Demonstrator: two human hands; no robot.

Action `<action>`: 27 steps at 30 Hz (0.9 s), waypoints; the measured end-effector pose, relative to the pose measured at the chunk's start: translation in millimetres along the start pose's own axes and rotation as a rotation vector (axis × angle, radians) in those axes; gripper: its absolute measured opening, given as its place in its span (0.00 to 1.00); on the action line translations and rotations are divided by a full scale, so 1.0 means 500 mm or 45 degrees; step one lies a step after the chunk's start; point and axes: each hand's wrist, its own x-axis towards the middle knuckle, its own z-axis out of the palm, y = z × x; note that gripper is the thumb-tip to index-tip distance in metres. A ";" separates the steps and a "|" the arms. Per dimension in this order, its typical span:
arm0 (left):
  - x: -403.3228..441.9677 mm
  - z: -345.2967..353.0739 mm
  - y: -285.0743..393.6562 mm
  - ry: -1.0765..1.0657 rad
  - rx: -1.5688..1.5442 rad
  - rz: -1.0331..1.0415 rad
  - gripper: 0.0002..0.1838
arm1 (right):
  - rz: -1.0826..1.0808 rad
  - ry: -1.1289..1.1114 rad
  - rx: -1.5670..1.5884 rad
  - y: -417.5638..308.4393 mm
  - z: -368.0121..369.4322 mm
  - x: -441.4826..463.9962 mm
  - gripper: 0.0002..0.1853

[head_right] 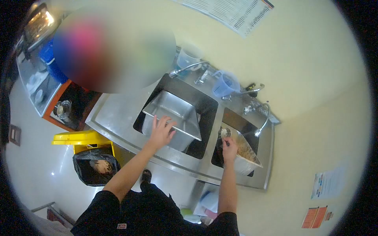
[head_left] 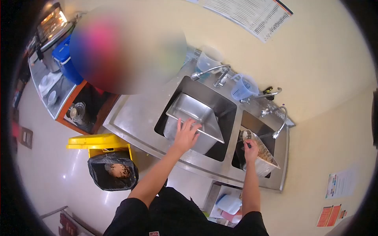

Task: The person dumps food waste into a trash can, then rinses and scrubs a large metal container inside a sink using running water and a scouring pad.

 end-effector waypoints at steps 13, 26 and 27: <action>-0.525 -0.278 -0.141 0.474 -0.671 -0.847 0.13 | 0.103 0.070 -0.206 0.049 0.156 -0.069 0.07; -0.709 -0.321 -0.190 0.875 -0.740 -1.006 0.11 | -0.405 0.099 0.115 -0.303 0.149 0.078 0.04; -0.700 -0.333 -0.184 0.878 -0.778 -1.035 0.11 | -0.464 0.069 0.132 -0.366 0.154 0.075 0.04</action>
